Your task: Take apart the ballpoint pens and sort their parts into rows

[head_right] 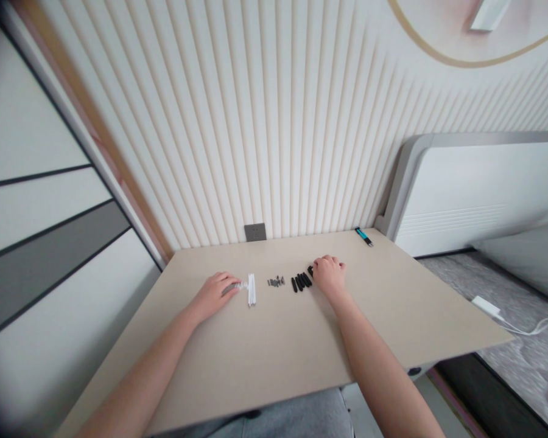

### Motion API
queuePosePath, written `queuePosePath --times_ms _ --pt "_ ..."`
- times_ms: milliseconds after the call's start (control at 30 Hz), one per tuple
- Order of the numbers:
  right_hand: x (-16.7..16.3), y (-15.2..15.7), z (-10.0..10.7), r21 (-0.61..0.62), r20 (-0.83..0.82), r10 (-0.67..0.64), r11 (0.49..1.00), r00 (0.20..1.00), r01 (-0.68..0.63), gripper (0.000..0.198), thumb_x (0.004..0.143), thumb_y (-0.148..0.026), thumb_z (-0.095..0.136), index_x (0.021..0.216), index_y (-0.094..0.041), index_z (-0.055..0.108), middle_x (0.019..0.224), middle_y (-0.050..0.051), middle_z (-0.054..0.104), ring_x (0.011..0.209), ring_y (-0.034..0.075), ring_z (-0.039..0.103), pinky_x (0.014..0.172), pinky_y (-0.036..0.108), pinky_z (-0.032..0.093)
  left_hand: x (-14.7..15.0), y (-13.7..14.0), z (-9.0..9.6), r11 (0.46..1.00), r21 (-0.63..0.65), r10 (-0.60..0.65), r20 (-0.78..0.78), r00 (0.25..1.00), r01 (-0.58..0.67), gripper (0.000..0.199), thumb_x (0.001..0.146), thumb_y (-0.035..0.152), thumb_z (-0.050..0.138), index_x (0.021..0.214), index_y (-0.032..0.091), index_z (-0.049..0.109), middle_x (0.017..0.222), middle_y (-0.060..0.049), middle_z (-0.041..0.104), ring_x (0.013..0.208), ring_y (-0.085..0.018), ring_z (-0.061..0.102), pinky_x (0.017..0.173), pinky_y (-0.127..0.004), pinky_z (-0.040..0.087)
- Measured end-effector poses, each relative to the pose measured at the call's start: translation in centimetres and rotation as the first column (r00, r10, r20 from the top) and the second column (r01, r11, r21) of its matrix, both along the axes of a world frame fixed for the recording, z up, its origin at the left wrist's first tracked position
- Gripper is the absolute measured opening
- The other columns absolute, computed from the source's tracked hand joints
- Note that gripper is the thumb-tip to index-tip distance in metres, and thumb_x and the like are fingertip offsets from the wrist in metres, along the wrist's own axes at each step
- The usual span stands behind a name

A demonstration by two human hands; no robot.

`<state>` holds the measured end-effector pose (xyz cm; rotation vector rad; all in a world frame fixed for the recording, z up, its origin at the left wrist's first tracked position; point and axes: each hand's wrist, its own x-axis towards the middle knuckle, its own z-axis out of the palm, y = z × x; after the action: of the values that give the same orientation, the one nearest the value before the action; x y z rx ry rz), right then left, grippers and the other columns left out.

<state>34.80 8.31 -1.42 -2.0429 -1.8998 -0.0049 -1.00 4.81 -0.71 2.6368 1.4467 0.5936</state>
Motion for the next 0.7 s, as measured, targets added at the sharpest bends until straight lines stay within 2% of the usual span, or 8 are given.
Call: queuePosePath --times_ms 333,467,700 --pt "0.56 0.25 0.10 -0.014 -0.012 -0.015 1.000 1.000 0.015 0.029 0.087 -0.026 0.046 0.090 -0.024 0.075 0.109 0.013 0.064 0.106 0.030 0.050 0.087 0.046 0.032 -0.03 0.04 -0.06 1.000 -0.003 -0.002 0.003 1.000 0.002 0.024 0.094 0.037 0.050 0.108 0.025 0.064 0.102 -0.005 0.063 0.098 -0.020 0.056 0.087 -0.034 0.043" --pt "0.35 0.12 0.17 -0.020 0.004 -0.014 1.000 1.000 0.014 0.031 0.088 -0.031 0.045 0.082 -0.021 0.074 0.105 0.014 0.065 0.104 0.031 0.050 0.087 0.047 0.031 -0.04 0.09 -0.14 1.000 -0.002 0.002 -0.005 1.000 -0.002 0.023 0.094 0.035 0.049 0.108 0.025 0.064 0.103 -0.005 0.063 0.098 -0.020 0.055 0.088 -0.035 0.043" --pt "0.21 0.13 0.22 -0.048 -0.005 -0.010 0.999 1.000 0.010 0.031 0.088 -0.033 0.047 0.077 -0.018 0.072 0.105 0.015 0.065 0.105 0.031 0.050 0.089 0.048 0.030 -0.05 0.04 -0.06 1.000 0.002 -0.001 0.000 1.000 0.001 0.023 0.093 0.035 0.050 0.108 0.025 0.064 0.103 -0.005 0.064 0.099 -0.021 0.056 0.089 -0.035 0.043"
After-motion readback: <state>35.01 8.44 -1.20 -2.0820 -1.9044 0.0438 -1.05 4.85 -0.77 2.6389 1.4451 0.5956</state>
